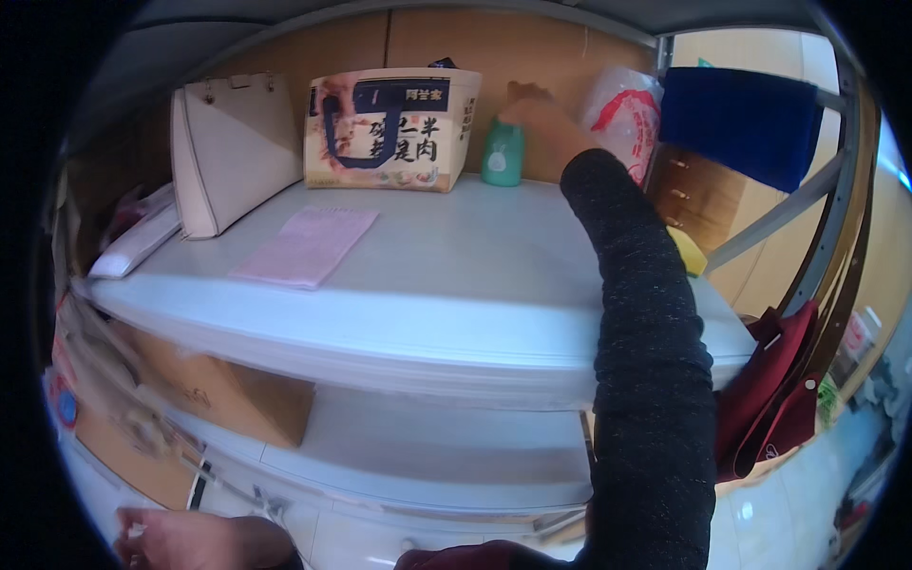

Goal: The person retrieves a green thermos, pours hot water into a pot, and then moves to a prep table. They roll a large piece of dough into a long rope, cut it into small pieces with a yellow scraper, and weigh each piece on a digital scale before setting them aside.

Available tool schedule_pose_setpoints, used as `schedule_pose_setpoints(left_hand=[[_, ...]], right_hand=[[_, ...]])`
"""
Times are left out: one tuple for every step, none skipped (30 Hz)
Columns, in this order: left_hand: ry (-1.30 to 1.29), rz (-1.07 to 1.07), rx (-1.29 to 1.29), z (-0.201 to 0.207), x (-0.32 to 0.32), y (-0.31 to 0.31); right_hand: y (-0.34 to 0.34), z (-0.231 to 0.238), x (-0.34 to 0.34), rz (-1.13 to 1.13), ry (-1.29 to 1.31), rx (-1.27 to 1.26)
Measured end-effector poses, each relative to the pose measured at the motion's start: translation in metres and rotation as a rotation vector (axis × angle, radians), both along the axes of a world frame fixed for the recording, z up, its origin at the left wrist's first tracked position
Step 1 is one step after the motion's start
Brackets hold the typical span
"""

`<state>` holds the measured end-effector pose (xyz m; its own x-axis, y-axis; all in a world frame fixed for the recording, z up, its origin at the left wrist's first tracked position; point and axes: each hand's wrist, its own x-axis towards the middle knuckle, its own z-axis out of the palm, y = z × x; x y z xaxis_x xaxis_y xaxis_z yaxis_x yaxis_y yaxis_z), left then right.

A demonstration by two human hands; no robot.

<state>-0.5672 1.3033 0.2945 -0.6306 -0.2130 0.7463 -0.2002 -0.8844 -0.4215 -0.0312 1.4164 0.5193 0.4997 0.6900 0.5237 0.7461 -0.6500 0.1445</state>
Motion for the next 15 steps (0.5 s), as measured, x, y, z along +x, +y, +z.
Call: schedule_pose_setpoints(left_hand=[[-0.025,-0.114,-0.144,-0.016,0.024,0.029],[-0.047,-0.222,-0.287,-0.028,0.049,0.049],[0.137,-0.121,-0.428,-0.04,0.062,0.06],[0.325,-0.012,-0.557,-0.043,0.076,0.072],[0.588,0.268,-0.499,-0.04,0.075,0.087],[0.849,0.548,-0.414,-0.038,0.077,0.102],[0.596,0.662,-0.215,-0.038,0.094,0.106],[0.471,0.601,-0.127,-0.034,0.105,0.118],[0.344,0.53,-0.041,-0.031,0.116,0.127],[0.216,0.45,0.035,-0.03,0.123,0.131],[0.108,0.447,-0.025,-0.032,0.127,0.132],[0.117,0.461,0.005,-0.033,0.127,0.135],[0.132,0.476,0.035,-0.034,0.128,0.136],[0.151,0.489,0.066,-0.037,0.127,0.135],[0.146,0.472,-0.03,-0.036,0.129,0.13]], right_hand=[[0.005,-0.011,0.01,0.053,0.028,0.082],[0.013,-0.022,0.019,0.087,0.029,0.205],[0.022,-0.041,0.026,0.138,0.146,0.333],[0.031,-0.056,0.034,0.151,0.258,0.495],[0.038,-0.068,0.042,0.225,0.281,0.551],[0.042,-0.082,0.049,0.28,0.313,0.616],[0.046,-0.092,0.056,0.317,0.378,0.67],[0.051,-0.101,0.06,0.269,0.663,0.702],[0.055,-0.107,0.062,0.254,0.785,0.786],[0.059,-0.113,0.06,0.32,0.752,0.852],[0.056,-0.109,0.057,0.128,0.846,0.683],[0.052,-0.11,0.046,0.271,0.555,0.821],[0.044,-0.107,0.031,0.291,0.518,0.856],[0.033,-0.096,0.012,0.183,0.522,0.824],[0.013,-0.085,-0.012,0.235,0.589,0.868]])
